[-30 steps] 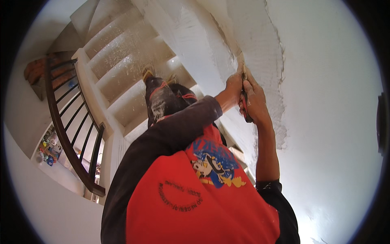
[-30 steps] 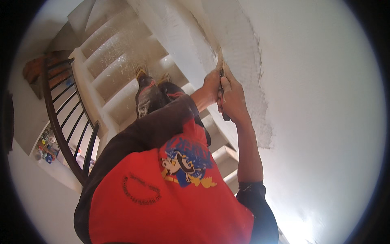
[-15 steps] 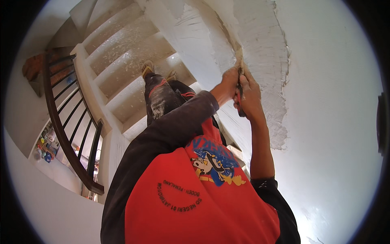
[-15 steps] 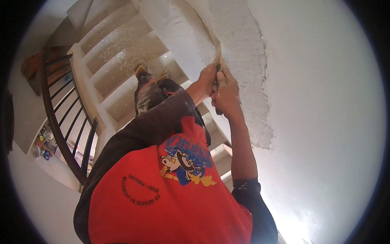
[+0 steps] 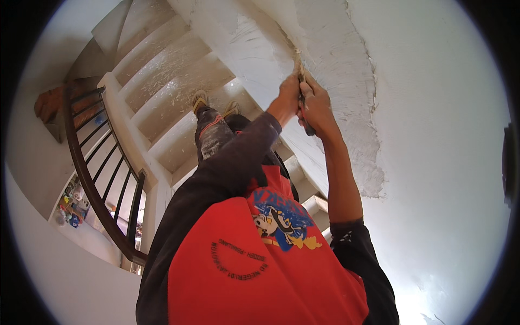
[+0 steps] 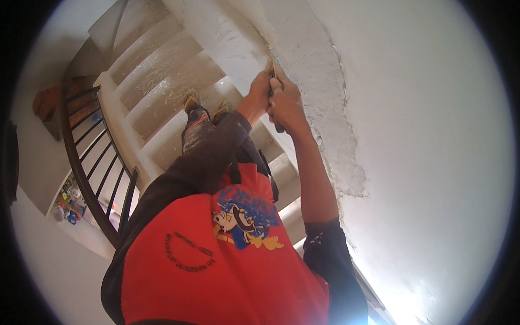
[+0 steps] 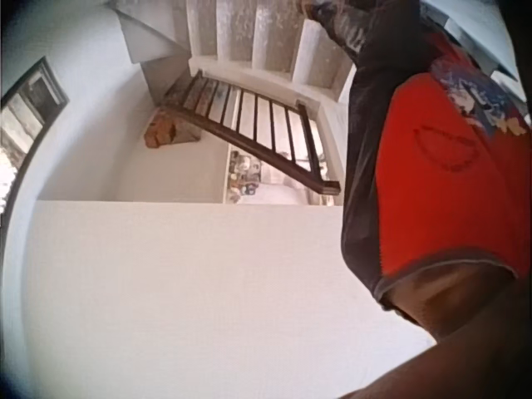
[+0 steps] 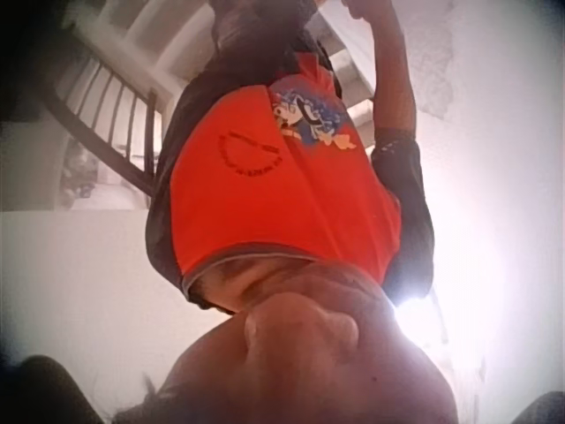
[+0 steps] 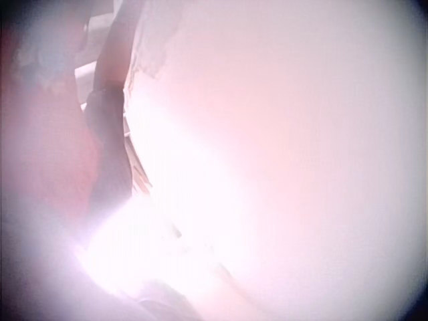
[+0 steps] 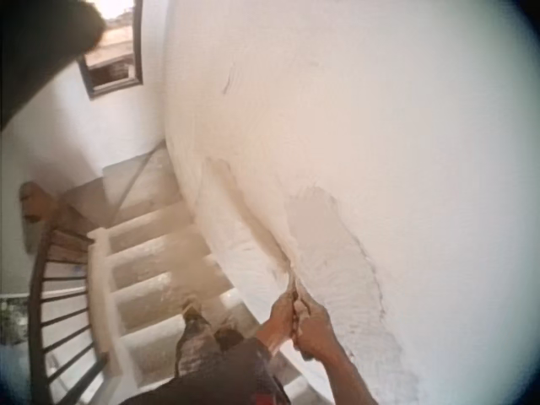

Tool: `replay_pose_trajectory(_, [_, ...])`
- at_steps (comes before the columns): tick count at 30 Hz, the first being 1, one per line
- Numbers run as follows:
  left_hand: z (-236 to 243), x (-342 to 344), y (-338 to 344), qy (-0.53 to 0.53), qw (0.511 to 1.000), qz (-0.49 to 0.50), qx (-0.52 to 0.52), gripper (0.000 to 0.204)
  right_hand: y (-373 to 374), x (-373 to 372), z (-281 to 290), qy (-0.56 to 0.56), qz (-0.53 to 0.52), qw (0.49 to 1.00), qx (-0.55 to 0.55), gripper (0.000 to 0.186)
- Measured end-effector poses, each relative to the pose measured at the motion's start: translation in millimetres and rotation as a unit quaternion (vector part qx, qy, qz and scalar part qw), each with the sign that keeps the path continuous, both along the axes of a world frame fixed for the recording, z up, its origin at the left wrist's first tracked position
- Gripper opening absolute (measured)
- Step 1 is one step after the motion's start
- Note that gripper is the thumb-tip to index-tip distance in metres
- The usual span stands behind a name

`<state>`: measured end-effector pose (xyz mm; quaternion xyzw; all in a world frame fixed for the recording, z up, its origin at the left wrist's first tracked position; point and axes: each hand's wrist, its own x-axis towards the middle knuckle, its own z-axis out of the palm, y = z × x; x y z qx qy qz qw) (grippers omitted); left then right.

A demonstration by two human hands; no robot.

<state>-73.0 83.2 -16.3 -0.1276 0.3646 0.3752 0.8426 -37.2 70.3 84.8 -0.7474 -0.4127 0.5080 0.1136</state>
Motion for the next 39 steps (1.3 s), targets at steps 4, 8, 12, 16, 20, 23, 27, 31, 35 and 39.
replay_pose_trajectory(4, [7.4, 2.3, -11.9, -0.029, 0.998, -0.047, -0.012, 0.059, -16.6, 0.7, 6.0, -0.037, -0.044, 0.998, -0.007, 0.039])
replay_pose_trajectory(8, [18.6, 15.0, -24.7, -0.022, 0.997, -0.064, -0.037, 0.057, -33.9, 18.4, 12.1, -0.028, -0.016, 0.998, 0.047, 0.041])
replay_pose_trajectory(12, [20.6, 13.3, -23.2, 0.031, 0.999, -0.012, -0.002, 0.055, -34.9, 23.7, 3.0, -0.018, -0.027, 0.998, 0.053, 0.042])
replay_pose_trajectory(16, [16.2, 10.9, -21.2, 0.042, 0.996, -0.074, -0.003, 0.055, -39.0, 27.4, -3.3, 0.008, -0.061, 0.996, 0.060, 0.041])
replay_pose_trajectory(20, [5.9, 19.5, -16.3, 0.026, 1.000, -0.014, 0.005, 0.055, -27.3, 36.3, -8.8, -0.029, 0.022, 0.993, 0.109, 0.041])
replay_pose_trajectory(23, [-5.4, 21.6, -11.1, -0.010, 1.000, -0.013, 0.021, 0.058, -20.0, 33.6, -8.6, 0.024, -0.011, 0.998, 0.055, 0.041])
replay_pose_trajectory(27, [-5.6, 12.6, -9.5, 0.063, 0.995, -0.070, 0.034, 0.066, -22.3, 22.2, -2.6, -0.081, -0.058, 0.994, 0.047, 0.039])
replay_pose_trajectory(31, [5.0, -0.9, -1.2, 0.049, 0.994, -0.101, 0.010, 0.066, -15.2, 19.5, -10.3, -0.014, -0.017, 0.998, 0.057, 0.039])
replay_pose_trajectory(35, [17.7, -5.9, 8.5, 0.099, 0.992, -0.083, -0.007, 0.067, -8.2, 15.3, -16.0, -0.022, -0.037, 0.997, 0.061, 0.038])
replay_pose_trajectory(39, [14.4, -14.4, 17.5, 0.089, 0.995, -0.038, 0.008, 0.065, -1.3, 5.7, -16.6, 0.003, -0.007, 0.994, 0.106, 0.038])
